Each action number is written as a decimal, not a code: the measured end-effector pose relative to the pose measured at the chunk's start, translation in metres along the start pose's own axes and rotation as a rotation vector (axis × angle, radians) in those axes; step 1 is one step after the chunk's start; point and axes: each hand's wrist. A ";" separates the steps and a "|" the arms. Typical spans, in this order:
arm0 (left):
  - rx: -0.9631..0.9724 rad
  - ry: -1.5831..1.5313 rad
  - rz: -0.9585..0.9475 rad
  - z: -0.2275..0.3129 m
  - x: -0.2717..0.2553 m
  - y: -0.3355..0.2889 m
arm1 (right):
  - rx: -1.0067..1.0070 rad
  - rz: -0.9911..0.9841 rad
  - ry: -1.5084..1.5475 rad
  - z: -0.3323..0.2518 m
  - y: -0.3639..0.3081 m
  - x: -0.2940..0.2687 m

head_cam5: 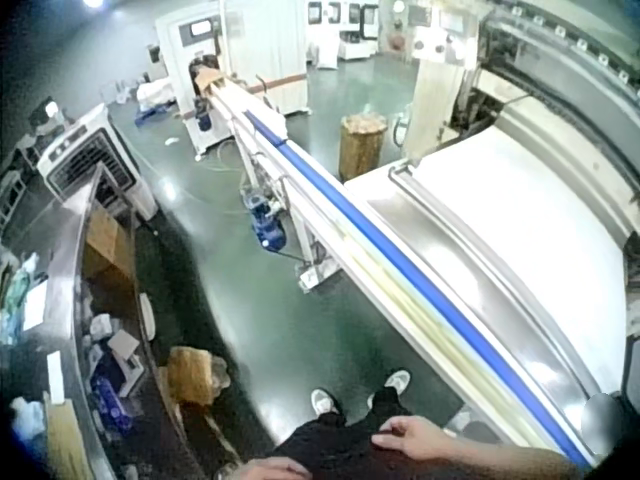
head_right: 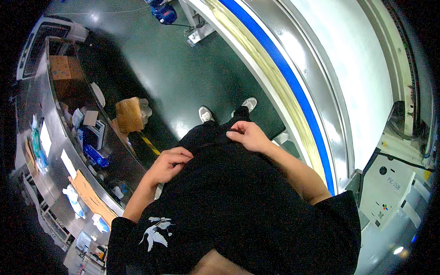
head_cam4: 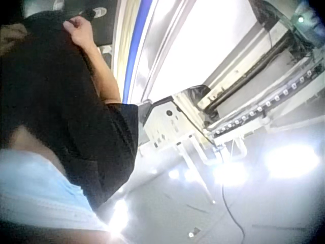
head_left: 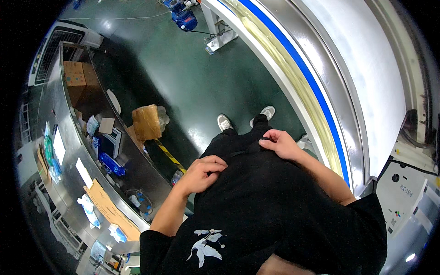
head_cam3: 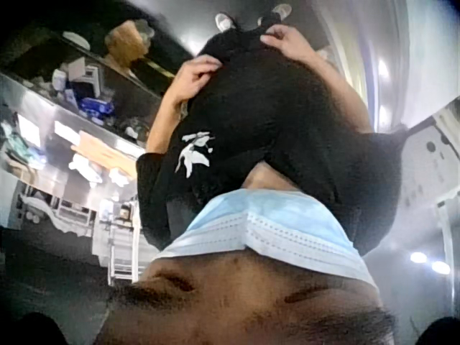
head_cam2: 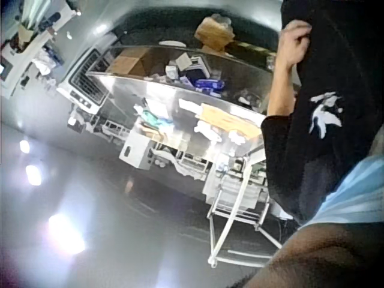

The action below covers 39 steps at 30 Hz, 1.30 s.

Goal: The person repeatedly feeds individual white paper sheets into a machine's input slot, aligning and inserting each sheet by hand. The person also briefly adjusts the head-mounted camera strap during the task.

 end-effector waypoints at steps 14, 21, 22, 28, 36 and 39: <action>-0.608 0.162 0.274 0.003 0.015 0.030 | 0.127 0.444 0.576 0.009 0.000 -0.010; -0.961 0.216 0.152 -0.017 -0.002 0.002 | 0.088 0.411 0.332 0.016 -0.003 -0.018; -0.974 0.200 0.145 -0.024 -0.001 -0.003 | 0.117 0.404 0.187 0.020 -0.008 -0.023; -0.878 -0.103 0.306 -0.067 0.024 -0.048 | 0.189 0.134 -0.195 0.041 -0.065 -0.047; -0.717 -0.408 0.400 -0.107 0.054 -0.070 | 0.151 -0.099 0.084 0.032 -0.092 -0.064; -0.680 -0.551 0.367 -0.088 0.060 -0.077 | 0.029 -0.194 -0.158 0.023 -0.088 -0.068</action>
Point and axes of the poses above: each hand's wrist, its own y-axis towards the middle knuckle, its own x-axis out of the palm, z = x × y, and after that the axes turned 13 degrees about -x, right-handed
